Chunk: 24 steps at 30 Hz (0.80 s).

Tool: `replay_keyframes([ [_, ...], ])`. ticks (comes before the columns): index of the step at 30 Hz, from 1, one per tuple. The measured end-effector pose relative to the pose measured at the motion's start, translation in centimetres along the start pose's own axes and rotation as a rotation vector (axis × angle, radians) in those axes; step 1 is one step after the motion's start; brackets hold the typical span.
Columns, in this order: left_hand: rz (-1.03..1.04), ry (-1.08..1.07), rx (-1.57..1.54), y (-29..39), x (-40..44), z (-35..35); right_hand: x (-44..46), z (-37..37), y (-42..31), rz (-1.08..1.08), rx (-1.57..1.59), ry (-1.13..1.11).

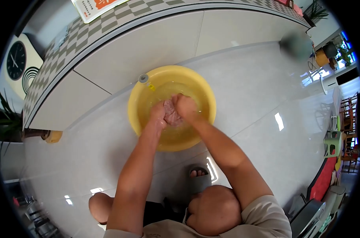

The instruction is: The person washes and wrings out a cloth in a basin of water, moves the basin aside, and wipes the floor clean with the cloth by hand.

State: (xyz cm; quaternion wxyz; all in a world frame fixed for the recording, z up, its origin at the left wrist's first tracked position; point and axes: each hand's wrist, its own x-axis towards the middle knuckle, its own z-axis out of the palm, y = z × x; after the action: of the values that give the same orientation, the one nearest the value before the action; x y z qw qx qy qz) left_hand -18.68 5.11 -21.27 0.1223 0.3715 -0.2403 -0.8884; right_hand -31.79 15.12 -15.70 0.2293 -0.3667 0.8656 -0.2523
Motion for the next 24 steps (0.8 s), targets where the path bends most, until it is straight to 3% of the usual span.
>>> replay_keyframes([
  [2, 0.167, 0.363, 0.217, -0.2, -0.3, 0.5, 1.3, -1.0, 1.2, 0.038, -0.106, -0.068],
  [4, 0.167, 0.451, 0.507, 1.6, -2.6, 0.7, 1.7, -2.4, 1.4, 0.133, -0.144, -0.126],
  [5, 0.161, 0.498, 0.655, 2.3, -4.0, 0.8, 1.5, -2.4, 1.9, 0.048, -0.190, -0.031],
  [7, 0.336, 0.532, 0.922, 1.6, -3.8, -0.7, 1.2, -1.8, 2.9, -0.124, -0.276, 0.160],
  [8, 0.431, 0.543, 1.051, 1.5, -3.5, -1.3, 1.2, -1.7, 3.4, -0.224, -0.295, 0.086],
  [11, 0.605, 0.266, 2.088, 2.5, -6.7, 2.0, -0.8, -1.9, 3.5, -0.442, -0.371, -0.045],
  [14, 0.741, 0.234, 2.022, -1.2, -5.4, 1.1, -1.7, -0.8, 4.1, -0.427, -0.405, -0.091],
  [16, 0.826, 0.321, 2.015, -2.2, -4.4, 0.7, 0.0, -0.8, 4.1, -0.304, -0.316, -0.233],
  [17, 0.864, 0.362, 2.011, -2.7, -3.9, 0.3, 0.4, -0.8, 4.5, -0.307, -0.201, -0.190],
  [20, 0.421, 0.243, 1.935, -0.2, -3.2, 1.3, -0.2, -3.3, 3.3, -0.291, 0.081, -0.096],
  [23, 0.118, 0.006, 1.081, 0.5, -1.7, -1.7, -0.5, -5.8, 1.6, -0.244, 0.229, -0.032],
  [24, 0.119, -0.002, 1.031, 1.0, -2.0, -1.3, -0.2, -6.2, 1.4, -0.237, 0.266, 0.010],
])
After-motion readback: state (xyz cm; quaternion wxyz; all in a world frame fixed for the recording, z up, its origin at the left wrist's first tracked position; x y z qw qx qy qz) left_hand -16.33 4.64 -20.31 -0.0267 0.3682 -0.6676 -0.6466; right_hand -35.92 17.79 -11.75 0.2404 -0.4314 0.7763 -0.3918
